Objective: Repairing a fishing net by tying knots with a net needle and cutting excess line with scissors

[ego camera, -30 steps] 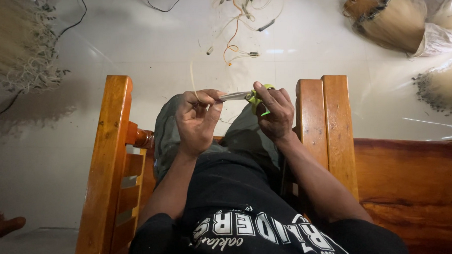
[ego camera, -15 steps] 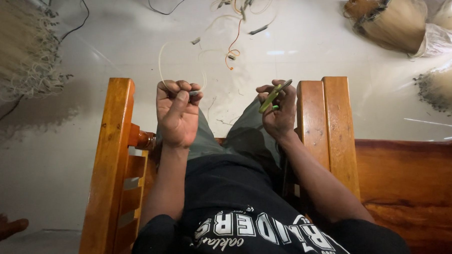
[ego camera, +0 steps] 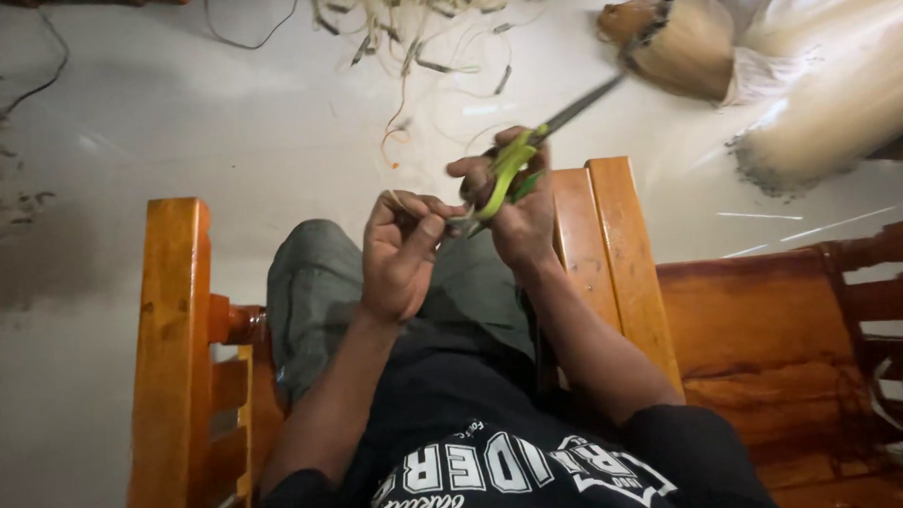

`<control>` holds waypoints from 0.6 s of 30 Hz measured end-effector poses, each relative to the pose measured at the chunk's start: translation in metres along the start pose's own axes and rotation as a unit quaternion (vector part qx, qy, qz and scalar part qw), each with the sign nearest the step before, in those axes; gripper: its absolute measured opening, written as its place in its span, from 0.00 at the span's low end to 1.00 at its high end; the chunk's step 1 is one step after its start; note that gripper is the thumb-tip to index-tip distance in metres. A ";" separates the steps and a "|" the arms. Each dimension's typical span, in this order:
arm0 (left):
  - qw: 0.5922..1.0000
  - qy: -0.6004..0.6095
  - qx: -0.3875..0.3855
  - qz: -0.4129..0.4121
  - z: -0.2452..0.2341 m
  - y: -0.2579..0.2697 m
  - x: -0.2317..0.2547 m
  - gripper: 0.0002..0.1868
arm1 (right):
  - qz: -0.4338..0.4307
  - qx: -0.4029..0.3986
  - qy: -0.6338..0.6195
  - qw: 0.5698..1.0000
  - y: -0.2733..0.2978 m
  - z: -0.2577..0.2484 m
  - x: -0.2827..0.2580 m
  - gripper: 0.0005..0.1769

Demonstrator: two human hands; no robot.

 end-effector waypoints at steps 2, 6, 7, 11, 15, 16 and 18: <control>0.999 0.028 0.045 -0.013 -0.009 -0.006 -0.003 0.07 | -0.074 0.085 0.059 0.992 -0.002 -0.008 -0.024 0.25; 0.990 -0.057 0.129 -0.022 -0.020 0.004 -0.011 0.17 | -0.116 0.142 0.070 0.981 -0.010 -0.025 -0.022 0.23; 0.992 -0.111 0.051 0.019 0.000 0.009 -0.010 0.12 | -0.143 0.166 0.078 0.973 -0.010 -0.032 -0.022 0.23; 0.896 -0.302 -0.267 0.186 0.117 0.070 -0.030 0.16 | -0.194 0.233 0.090 0.949 -0.018 -0.051 -0.002 0.26; 0.722 -0.406 -0.465 0.312 0.172 0.120 -0.063 0.32 | -0.187 0.246 0.084 0.947 -0.018 -0.030 -0.003 0.25; 0.630 -0.466 -0.597 0.171 0.168 0.139 -0.111 0.28 | -0.188 0.234 0.093 0.949 -0.020 -0.025 -0.004 0.24; 0.504 -0.502 -0.702 0.029 0.154 0.168 -0.163 0.25 | -0.194 0.224 0.105 0.949 -0.019 -0.020 -0.007 0.24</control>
Point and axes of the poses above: each hand's wrist, its own y-axis away from the middle knuckle, its own z-axis out of the palm, x = y × z, the point moved 9 cm from there along -y, towards the middle knuckle, and after that the axes turned 11 degrees about z, right-handed, at the moved point
